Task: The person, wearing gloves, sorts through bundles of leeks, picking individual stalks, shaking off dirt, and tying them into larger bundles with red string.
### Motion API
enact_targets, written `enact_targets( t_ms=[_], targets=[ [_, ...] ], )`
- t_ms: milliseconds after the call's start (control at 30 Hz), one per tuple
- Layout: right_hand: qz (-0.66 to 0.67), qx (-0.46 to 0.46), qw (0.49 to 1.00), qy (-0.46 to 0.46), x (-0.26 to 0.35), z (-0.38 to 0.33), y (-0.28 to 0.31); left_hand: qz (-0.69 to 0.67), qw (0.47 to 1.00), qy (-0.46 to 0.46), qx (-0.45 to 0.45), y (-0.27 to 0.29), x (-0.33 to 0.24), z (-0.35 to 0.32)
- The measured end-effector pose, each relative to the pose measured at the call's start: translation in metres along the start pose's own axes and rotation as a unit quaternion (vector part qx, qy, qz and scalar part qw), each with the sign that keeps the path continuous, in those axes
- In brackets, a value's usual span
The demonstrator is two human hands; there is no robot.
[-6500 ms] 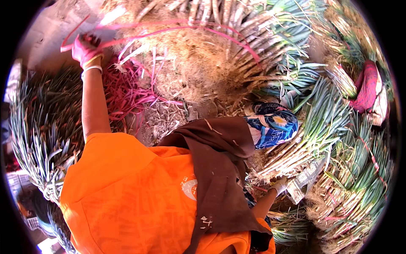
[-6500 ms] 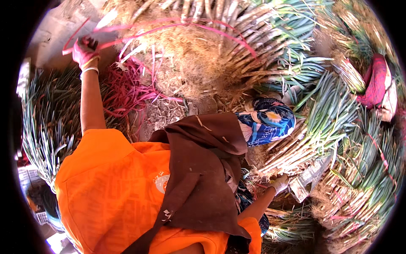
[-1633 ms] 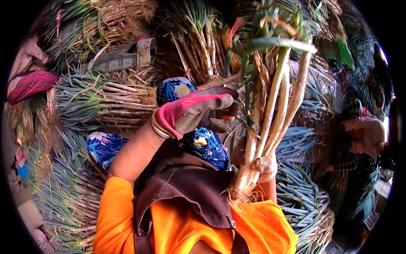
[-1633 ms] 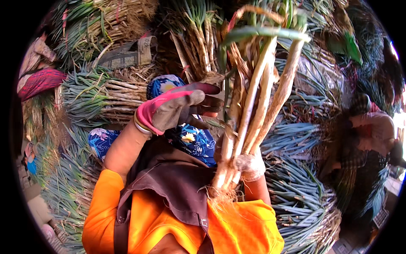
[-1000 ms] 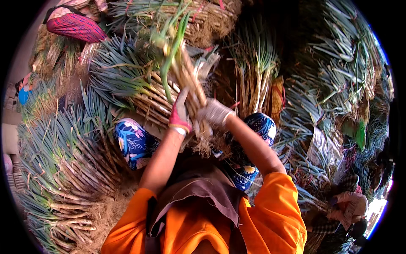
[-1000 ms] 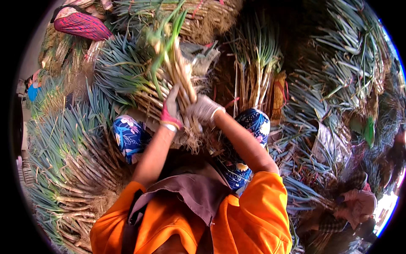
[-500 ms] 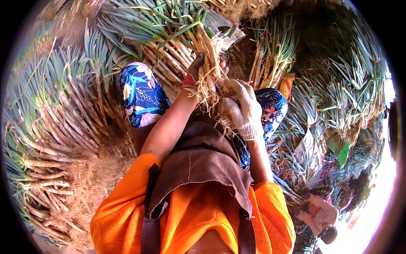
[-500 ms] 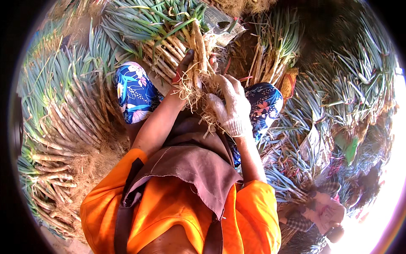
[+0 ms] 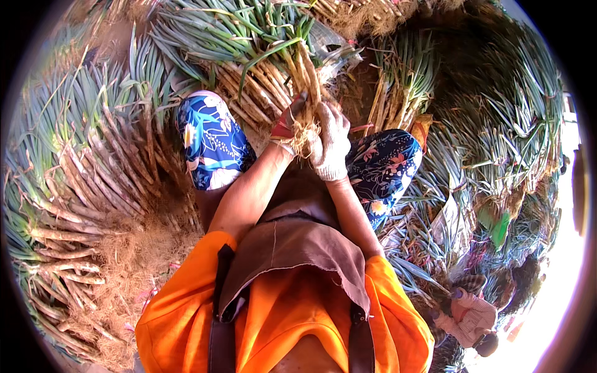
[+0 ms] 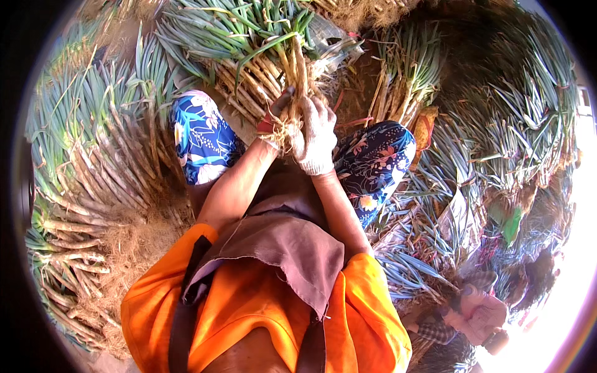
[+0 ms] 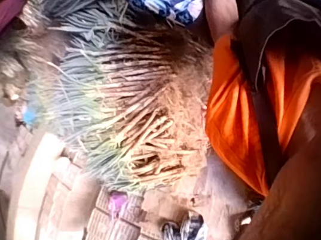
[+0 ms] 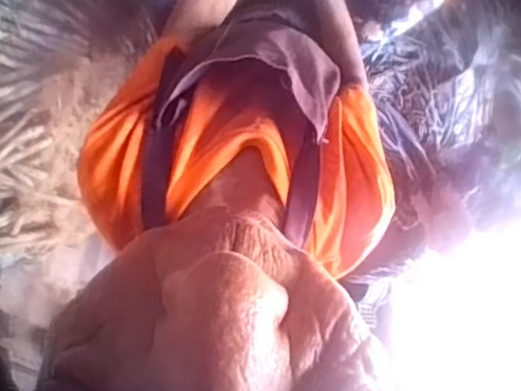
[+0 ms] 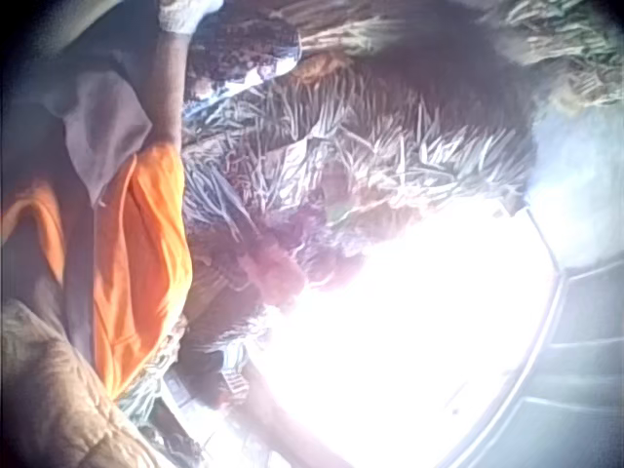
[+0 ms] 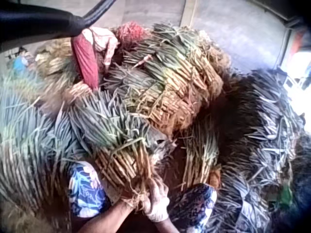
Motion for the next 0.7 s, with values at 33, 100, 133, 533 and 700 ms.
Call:
enact_targets(
  t_ms=[33,100,133,533,700],
  targets=[
    [-0.001,0.014,1.0,-0.019,0.001,0.0,0.001,-0.003,1.0,-0.002,-0.014,0.003,0.004,-0.004],
    [-0.026,0.032,0.998,-0.043,0.003,-0.006,0.008,0.025,0.997,-0.053,-0.058,0.002,0.006,-0.009],
    [-0.017,0.015,0.998,-0.064,0.007,-0.005,0.01,0.027,0.995,-0.062,-0.069,-0.005,0.005,-0.013],
    [-0.017,0.052,0.971,-0.233,-0.056,-0.002,-0.01,0.004,0.983,-0.027,-0.18,0.025,0.019,-0.009],
    [-0.016,0.024,0.98,-0.199,-0.032,-0.011,0.01,0.063,0.98,-0.015,-0.191,0.03,0.024,-0.012]
  ],
)
Point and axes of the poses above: each hand's wrist, its own z-axis towards the middle knuckle, its own y-axis out of the back of the hand, x = y × z, the point moved 5 cm from there along z, towards the middle knuckle, and after that the axes turned 10 degrees about y, right-handed, at the moved point
